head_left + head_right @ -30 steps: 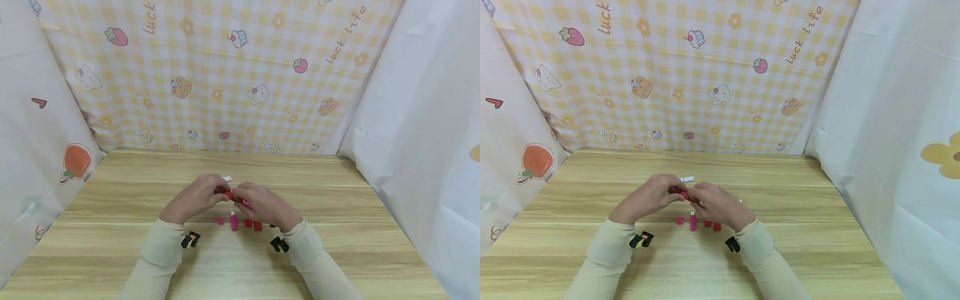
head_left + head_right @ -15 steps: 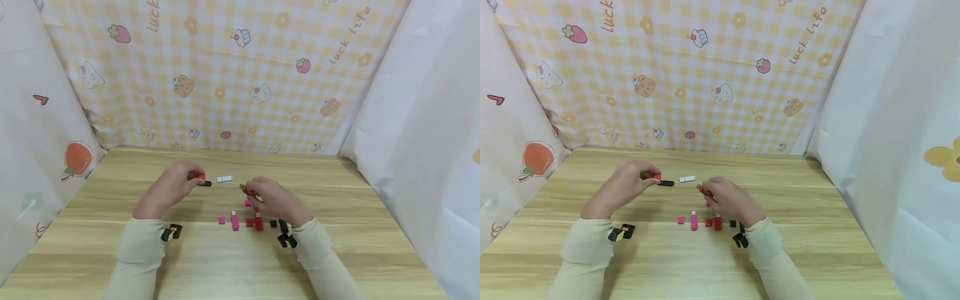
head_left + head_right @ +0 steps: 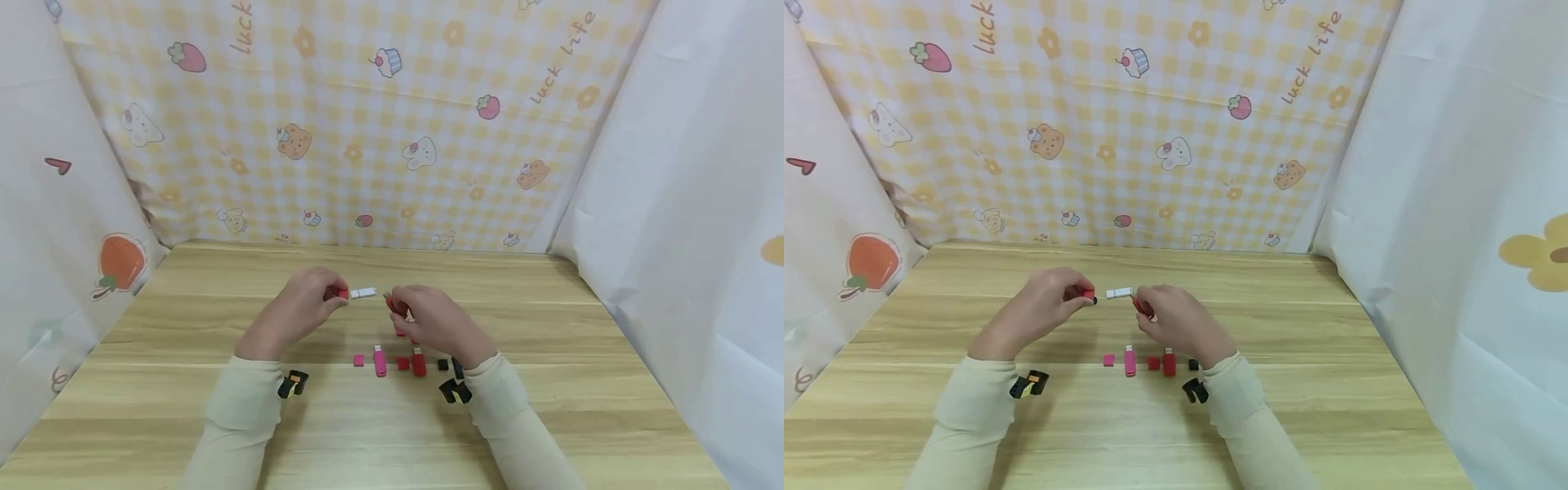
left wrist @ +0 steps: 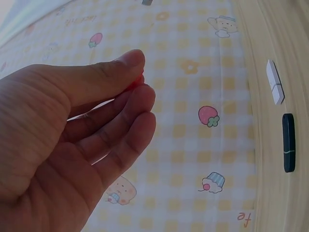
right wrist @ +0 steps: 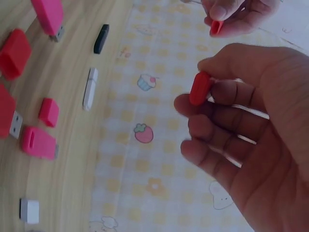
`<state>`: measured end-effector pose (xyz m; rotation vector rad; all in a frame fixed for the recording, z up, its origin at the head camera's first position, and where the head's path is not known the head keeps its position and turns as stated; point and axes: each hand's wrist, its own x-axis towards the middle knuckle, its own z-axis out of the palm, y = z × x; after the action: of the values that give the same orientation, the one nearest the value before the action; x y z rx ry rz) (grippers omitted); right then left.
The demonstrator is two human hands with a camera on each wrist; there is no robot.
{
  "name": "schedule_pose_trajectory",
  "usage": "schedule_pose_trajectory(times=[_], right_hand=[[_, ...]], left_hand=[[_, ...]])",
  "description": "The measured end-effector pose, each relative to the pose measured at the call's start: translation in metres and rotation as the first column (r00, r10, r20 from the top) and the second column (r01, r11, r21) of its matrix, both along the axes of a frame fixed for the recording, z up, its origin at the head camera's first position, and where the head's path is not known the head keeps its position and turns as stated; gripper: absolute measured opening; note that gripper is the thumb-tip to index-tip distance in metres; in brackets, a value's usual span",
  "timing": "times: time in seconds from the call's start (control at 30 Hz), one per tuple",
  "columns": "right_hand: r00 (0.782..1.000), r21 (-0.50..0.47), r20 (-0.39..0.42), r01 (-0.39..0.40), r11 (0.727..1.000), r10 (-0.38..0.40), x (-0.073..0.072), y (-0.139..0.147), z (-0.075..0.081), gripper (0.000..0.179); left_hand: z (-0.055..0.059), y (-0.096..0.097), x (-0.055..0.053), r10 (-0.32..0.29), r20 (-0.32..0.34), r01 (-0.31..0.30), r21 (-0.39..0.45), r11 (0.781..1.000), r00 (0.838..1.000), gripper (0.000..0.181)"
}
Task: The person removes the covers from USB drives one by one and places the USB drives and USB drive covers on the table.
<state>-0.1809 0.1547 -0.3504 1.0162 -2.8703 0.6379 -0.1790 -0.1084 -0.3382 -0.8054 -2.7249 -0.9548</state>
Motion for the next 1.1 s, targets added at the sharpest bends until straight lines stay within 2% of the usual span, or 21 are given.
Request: schedule_pose_trajectory(times=[0.27,0.43,0.7,0.93,1.1], right_hand=[[0.996,-0.006,0.020,0.085,0.996,-0.084,-0.004,-0.014,0.001,0.020],[0.989,0.022,0.077,0.125,0.992,-0.126,-0.011,-0.025,-0.006,0.022],[0.963,0.116,0.143,0.211,0.970,-0.227,-0.024,-0.048,-0.026,0.025],[0.935,0.171,0.251,0.213,0.962,-0.251,-0.029,-0.064,-0.041,0.027],[0.915,0.235,0.283,0.224,0.946,-0.287,-0.033,-0.071,-0.046,0.025]], left_hand=[[-0.004,0.004,0.000,-0.002,0.009,0.003,-0.012,1.000,1.000,0.006],[-0.003,0.003,0.000,0.004,0.015,-0.004,-0.015,1.000,1.000,0.007],[-0.004,0.003,-0.001,0.006,0.037,-0.005,-0.027,1.000,0.999,0.006],[-0.005,0.005,-0.001,-0.012,0.034,0.013,-0.022,1.000,0.999,0.006],[-0.005,0.005,-0.001,-0.015,0.038,0.016,-0.019,1.000,0.999,0.006]])
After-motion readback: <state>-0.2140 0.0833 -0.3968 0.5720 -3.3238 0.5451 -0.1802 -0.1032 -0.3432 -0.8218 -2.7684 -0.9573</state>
